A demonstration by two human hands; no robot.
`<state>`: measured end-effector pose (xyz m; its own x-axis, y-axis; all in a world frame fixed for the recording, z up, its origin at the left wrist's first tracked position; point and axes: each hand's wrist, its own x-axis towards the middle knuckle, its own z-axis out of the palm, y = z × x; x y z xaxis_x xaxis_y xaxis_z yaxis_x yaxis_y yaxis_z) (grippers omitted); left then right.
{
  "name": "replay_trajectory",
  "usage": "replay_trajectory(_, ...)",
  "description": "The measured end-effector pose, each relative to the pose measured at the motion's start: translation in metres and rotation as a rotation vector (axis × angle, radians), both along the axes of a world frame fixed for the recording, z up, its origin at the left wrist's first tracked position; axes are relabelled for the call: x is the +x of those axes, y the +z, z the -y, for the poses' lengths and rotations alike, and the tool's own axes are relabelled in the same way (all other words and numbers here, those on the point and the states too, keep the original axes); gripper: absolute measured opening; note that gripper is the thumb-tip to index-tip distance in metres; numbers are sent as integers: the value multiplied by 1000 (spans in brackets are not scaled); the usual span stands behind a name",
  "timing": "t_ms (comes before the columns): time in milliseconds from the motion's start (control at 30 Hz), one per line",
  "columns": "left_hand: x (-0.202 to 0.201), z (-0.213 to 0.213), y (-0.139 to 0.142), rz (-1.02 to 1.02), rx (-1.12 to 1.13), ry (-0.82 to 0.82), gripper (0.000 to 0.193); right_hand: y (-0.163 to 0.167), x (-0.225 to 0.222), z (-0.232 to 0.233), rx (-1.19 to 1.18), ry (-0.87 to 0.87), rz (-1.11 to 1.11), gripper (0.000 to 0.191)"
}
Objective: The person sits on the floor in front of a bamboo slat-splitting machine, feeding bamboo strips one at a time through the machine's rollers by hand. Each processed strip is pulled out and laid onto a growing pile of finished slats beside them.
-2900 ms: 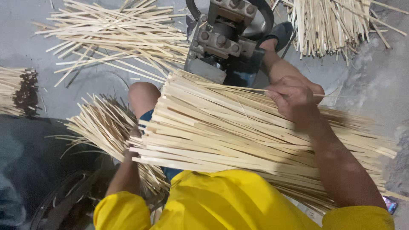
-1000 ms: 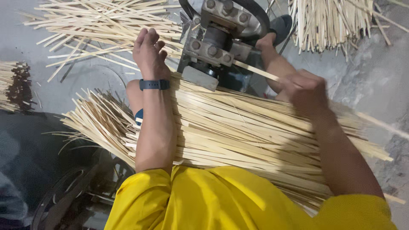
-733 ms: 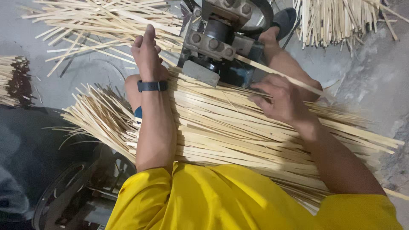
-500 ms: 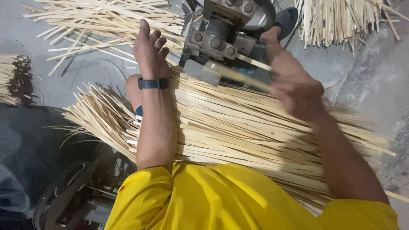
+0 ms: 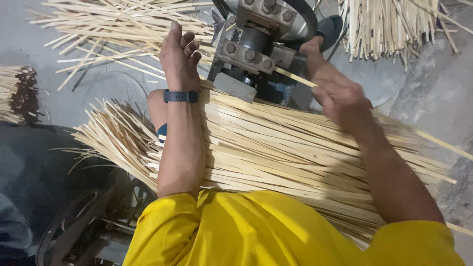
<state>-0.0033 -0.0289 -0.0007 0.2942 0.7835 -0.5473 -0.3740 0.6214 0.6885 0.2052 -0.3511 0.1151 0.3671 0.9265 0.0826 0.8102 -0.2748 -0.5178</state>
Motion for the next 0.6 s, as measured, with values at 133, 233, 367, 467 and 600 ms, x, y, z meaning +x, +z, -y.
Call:
replay_trajectory(133, -1, 1, -2, -20, 11, 4, 36, 15, -27, -22, 179, 197, 241, 25)
replay_trajectory(233, -1, 2, -3, -6, 25, -6, 36, 19, -39, -21, 42, 203, 15, 17)
replay_trajectory(367, 0, 2, -3, 11, 40, -30, 36, 8, -39, -9, -24, 175, -128, 12)
replay_trajectory(467, 0, 2, -3, 7, 32, -31, 36, -2, -29, 7, -30, 216, -3, 7)
replay_trajectory(600, 1, 2, -5, 8, 18, -20, 34, -3, -4, 37, -74, 103, 47, 7)
